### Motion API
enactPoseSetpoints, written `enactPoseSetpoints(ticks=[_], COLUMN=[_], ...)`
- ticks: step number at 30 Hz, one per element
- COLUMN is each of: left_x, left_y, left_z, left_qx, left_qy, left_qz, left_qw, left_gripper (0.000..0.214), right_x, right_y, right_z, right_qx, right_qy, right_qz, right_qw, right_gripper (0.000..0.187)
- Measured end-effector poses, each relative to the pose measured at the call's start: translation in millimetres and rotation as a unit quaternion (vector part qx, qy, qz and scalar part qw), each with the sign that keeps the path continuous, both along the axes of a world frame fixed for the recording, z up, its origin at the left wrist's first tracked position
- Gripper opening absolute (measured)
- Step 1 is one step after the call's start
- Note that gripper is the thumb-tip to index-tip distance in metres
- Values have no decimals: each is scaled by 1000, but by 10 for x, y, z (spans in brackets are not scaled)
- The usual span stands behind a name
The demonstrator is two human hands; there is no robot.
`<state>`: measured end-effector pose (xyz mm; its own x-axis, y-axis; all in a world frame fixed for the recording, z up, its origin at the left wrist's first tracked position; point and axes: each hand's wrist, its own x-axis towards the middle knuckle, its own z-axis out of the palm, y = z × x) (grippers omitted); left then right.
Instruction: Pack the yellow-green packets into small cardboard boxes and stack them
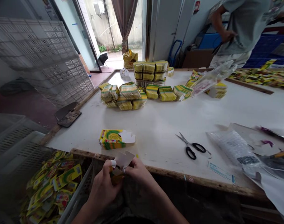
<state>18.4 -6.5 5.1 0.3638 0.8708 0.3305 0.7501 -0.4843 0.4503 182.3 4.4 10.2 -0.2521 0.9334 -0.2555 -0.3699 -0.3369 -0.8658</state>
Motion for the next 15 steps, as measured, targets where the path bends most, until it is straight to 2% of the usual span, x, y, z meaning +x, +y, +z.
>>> enactPoseSetpoints(ticks=[3, 6, 8, 10, 13, 15], left_x=[-7, 0, 14, 20, -23, -87], left_y=[7, 28, 41, 46, 37, 31], left_z=[24, 6, -20, -44, -57, -41], left_qx=[-67, -132, -152, -141, -89, -66], left_qy=[7, -38, -77, -87, -58, -54], left_qz=[-8, -41, -56, -37, 15, 21], left_qw=[998, 990, 984, 985, 994, 996], left_gripper=[52, 64, 67, 65, 62, 63], right_x=[2, -20, -50, -71, -51, -9], right_y=[-85, -198, -250, -264, -232, -205], right_z=[42, 96, 91, 40, -73, -132], right_qx=[105, 231, 278, 294, 272, 288], right_qy=[-113, -234, -263, -273, -294, -317], right_qz=[-24, 7, 30, 16, -60, -78], right_qw=[988, 944, 923, 916, 914, 900], right_gripper=[23, 36, 50, 54, 48, 51])
